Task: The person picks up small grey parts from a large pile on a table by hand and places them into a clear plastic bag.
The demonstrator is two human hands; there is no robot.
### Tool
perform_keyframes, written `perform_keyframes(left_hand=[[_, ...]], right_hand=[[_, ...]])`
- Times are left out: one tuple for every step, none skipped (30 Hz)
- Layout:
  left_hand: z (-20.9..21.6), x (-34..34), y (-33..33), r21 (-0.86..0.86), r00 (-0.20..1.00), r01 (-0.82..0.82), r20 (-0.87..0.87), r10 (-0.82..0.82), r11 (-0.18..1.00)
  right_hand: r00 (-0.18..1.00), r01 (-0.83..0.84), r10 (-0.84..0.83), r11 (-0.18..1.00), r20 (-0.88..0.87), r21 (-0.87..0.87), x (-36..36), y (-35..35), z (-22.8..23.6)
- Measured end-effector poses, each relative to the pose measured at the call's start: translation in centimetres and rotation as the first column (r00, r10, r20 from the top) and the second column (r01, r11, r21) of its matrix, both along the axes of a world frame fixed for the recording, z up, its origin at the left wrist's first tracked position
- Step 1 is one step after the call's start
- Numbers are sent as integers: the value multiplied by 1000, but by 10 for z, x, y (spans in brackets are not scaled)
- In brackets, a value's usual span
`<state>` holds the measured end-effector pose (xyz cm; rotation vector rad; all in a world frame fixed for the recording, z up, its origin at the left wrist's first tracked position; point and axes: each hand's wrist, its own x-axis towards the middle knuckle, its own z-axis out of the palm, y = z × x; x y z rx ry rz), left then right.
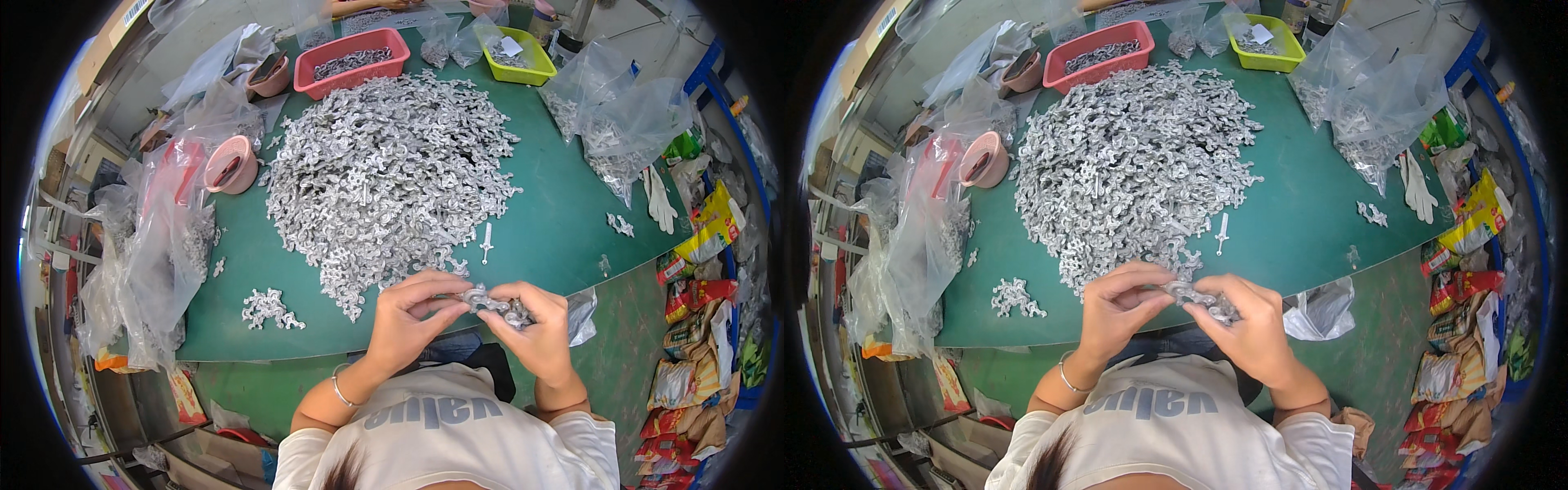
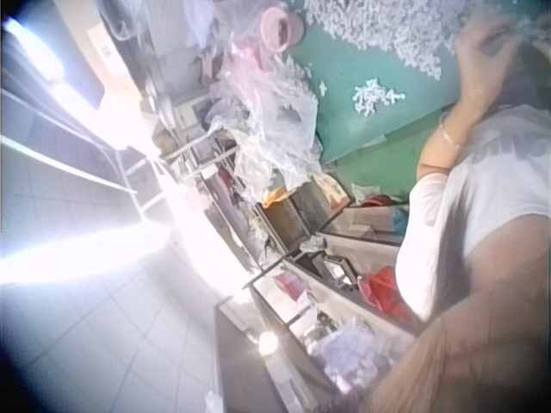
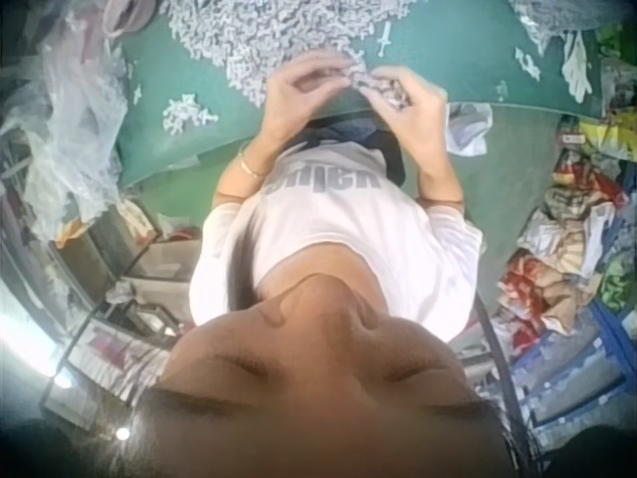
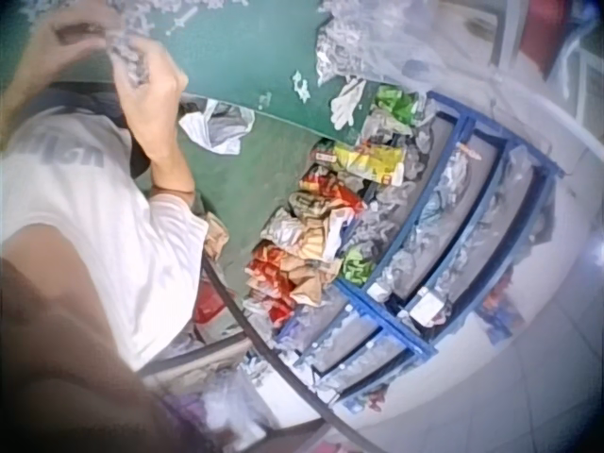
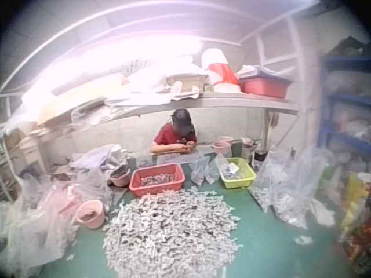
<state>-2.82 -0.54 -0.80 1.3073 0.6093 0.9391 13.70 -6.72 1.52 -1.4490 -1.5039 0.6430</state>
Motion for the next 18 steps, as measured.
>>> perform_keyframes(left_hand=[[1,-1,0,0,1000,-1,0,1,1000],[1,-3,0,-45,1000,8,0,-8,999],[2,-4,0,-90,1000,17,2,-16,996],[3,-4,0,-90,1000,16,2,-16,996],[4,-4,0,-102,1000,23,10,-22,995],[4,-5,0,-113,999,31,18,-29,993],[4,-5,-1,-114,999,31,19,-29,993],[4,-5,-1,-108,999,30,37,-26,994],[4,-5,-2,-103,998,30,56,-24,994],[3,-4,-2,-103,998,29,56,-23,994],[3,-4,-2,-101,997,40,76,-32,994],[3,-4,-2,-99,995,51,95,-41,994],[3,-4,-2,-99,995,52,96,-43,994],[3,-4,-2,-100,994,58,103,-48,993],[3,-4,-2,-101,992,65,111,-53,993],[4,-4,-2,-100,992,64,111,-53,993],[4,-5,-3,-106,992,67,115,-54,992],[5,-5,-3,-111,991,69,120,-56,991]], right_hand=[[999,6,-5,1000,-52,9,0,0,-1],[999,5,-4,1000,-52,10,1,-1,1],[998,16,-16,1000,-54,-13,1,-2,5],[998,27,-29,999,-56,-36,0,-3,7],[998,26,-28,999,-56,-36,0,-4,7],[998,23,-23,1000,-55,-6,0,-4,6],[998,20,-18,1000,-53,23,0,-5,5],[998,19,-18,1000,-53,23,0,-5,5],[998,9,-6,999,-70,41,0,-5,4],[996,-1,7,998,-87,60,0,-5,3],[996,-2,8,998,-86,60,0,-5,4],[993,-14,22,997,-113,70,0,-5,5],[990,-22,33,997,-139,79,0,-5,6],[990,-21,32,997,-138,79,0,-5,5],[988,-24,36,996,-149,86,0,-5,5],[986,-28,43,995,-160,95,0,-6,5],[986,-28,43,995,-160,95,0,-6,5],[988,-28,45,993,-150,116,0,-6,5]])
